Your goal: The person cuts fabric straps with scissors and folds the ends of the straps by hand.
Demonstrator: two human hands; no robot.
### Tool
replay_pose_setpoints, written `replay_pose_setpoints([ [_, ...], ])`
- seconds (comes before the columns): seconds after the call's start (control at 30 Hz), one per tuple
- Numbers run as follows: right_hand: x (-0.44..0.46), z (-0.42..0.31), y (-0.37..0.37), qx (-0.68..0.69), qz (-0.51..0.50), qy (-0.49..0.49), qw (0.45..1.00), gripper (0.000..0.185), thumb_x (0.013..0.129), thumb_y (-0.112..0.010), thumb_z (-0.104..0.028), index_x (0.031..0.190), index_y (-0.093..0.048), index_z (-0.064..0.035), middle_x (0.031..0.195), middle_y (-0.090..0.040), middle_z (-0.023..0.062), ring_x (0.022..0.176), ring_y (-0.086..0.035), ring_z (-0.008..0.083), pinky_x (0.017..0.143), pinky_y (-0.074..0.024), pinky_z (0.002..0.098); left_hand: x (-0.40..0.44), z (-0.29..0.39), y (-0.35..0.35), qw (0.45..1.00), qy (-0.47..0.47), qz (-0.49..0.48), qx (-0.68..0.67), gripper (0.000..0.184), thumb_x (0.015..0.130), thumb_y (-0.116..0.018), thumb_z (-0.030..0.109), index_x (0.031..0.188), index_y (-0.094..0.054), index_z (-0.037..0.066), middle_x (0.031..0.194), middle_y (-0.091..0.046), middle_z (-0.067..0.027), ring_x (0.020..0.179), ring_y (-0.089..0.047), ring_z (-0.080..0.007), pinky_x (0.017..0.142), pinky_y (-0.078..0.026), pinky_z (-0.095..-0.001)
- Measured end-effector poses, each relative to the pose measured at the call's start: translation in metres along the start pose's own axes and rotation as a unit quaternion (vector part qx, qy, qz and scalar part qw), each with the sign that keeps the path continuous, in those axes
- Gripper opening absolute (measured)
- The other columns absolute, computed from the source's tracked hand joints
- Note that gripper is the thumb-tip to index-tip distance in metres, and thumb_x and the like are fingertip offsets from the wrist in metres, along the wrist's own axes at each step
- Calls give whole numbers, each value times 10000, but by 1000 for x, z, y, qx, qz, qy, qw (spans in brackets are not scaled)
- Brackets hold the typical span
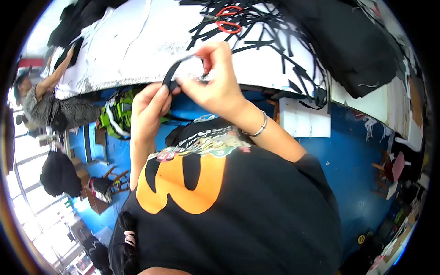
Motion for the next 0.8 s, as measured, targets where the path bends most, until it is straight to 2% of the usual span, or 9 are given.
replay_pose_setpoints([
  [0.1,10,-14,-12,-171,-189,196,947,289,744,-669,-43,1028,-619,-55,991,-614,86,907,-567,274,743,-469,368,-7,2,5,998,18,-2,61,209,928,-553,146,945,-677,-22,736,-577,25,668,-458,-39,584,-364,-190],
  [0.17,4,3,-21,-114,-269,130,947,159,760,-663,-71,917,-660,-44,841,-645,72,834,-583,274,704,-475,364,-9,3,10,998,17,-13,66,190,917,-561,122,920,-677,-29,764,-595,9,684,-467,-45,602,-379,-194],
  [0.2,3,8,-25,-103,-257,111,955,130,762,-663,-72,888,-665,-40,806,-645,73,799,-588,267,694,-475,357,-7,8,8,991,-28,12,127,244,911,-530,128,777,-635,-46,604,-428,57,558,-342,-43,510,-251,-219],
  [0.33,4,19,-32,-76,-251,42,964,110,797,-633,-71,888,-674,-26,729,-641,96,697,-600,252,651,-476,348,-5,16,28,926,-212,2,313,99,749,-619,59,710,-692,6,1153,-589,-171,1026,-517,-218,830,-403,-335],
  [0.47,4,32,-50,102,-354,-155,917,140,886,-576,-110,904,-662,0,657,-635,68,585,-585,108,552,-450,265,3,-3,36,970,-216,-68,85,335,865,-545,258,832,-705,-35,1050,-658,-199,1189,-461,-331,974,-357,-447],
  [0.57,7,32,-54,142,-489,-208,835,159,894,-605,-148,887,-642,7,720,-646,60,633,-561,98,615,-455,263,12,-24,42,949,-255,-104,-154,337,934,-506,231,918,-672,-62,958,-655,-226,918,-610,-327,892,-426,-459],
  [0.63,14,41,-41,104,-439,-71,890,169,841,-657,-148,928,-632,-6,836,-638,90,736,-595,162,663,-468,292,10,-20,44,972,-208,14,-106,189,904,-564,84,983,-649,-65,1000,-644,-222,745,-617,-217,641,-485,-297],
  [0.7,23,93,-25,-86,-360,24,929,224,784,-685,-124,979,-631,-29,934,-605,113,852,-594,248,723,-479,333,4,-25,56,979,-160,73,-98,160,891,-561,21,993,-650,-62,1005,-644,-226,652,-585,-173,586,-460,-246],
  [0.8,38,155,5,-381,-256,86,884,179,759,-670,-92,927,-631,-42,949,-587,112,887,-576,297,780,-467,367,-9,-30,64,978,-131,125,-106,243,899,-555,9,1132,-598,-46,985,-661,-207,556,-498,-107,541,-414,-202],
])
Point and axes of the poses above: each hand's wrist, its own x-axis towards the middle knuckle, its own y-axis out of the back of the hand, z = x × y, the point moved 3 cm from there along x, towards the middle knuckle
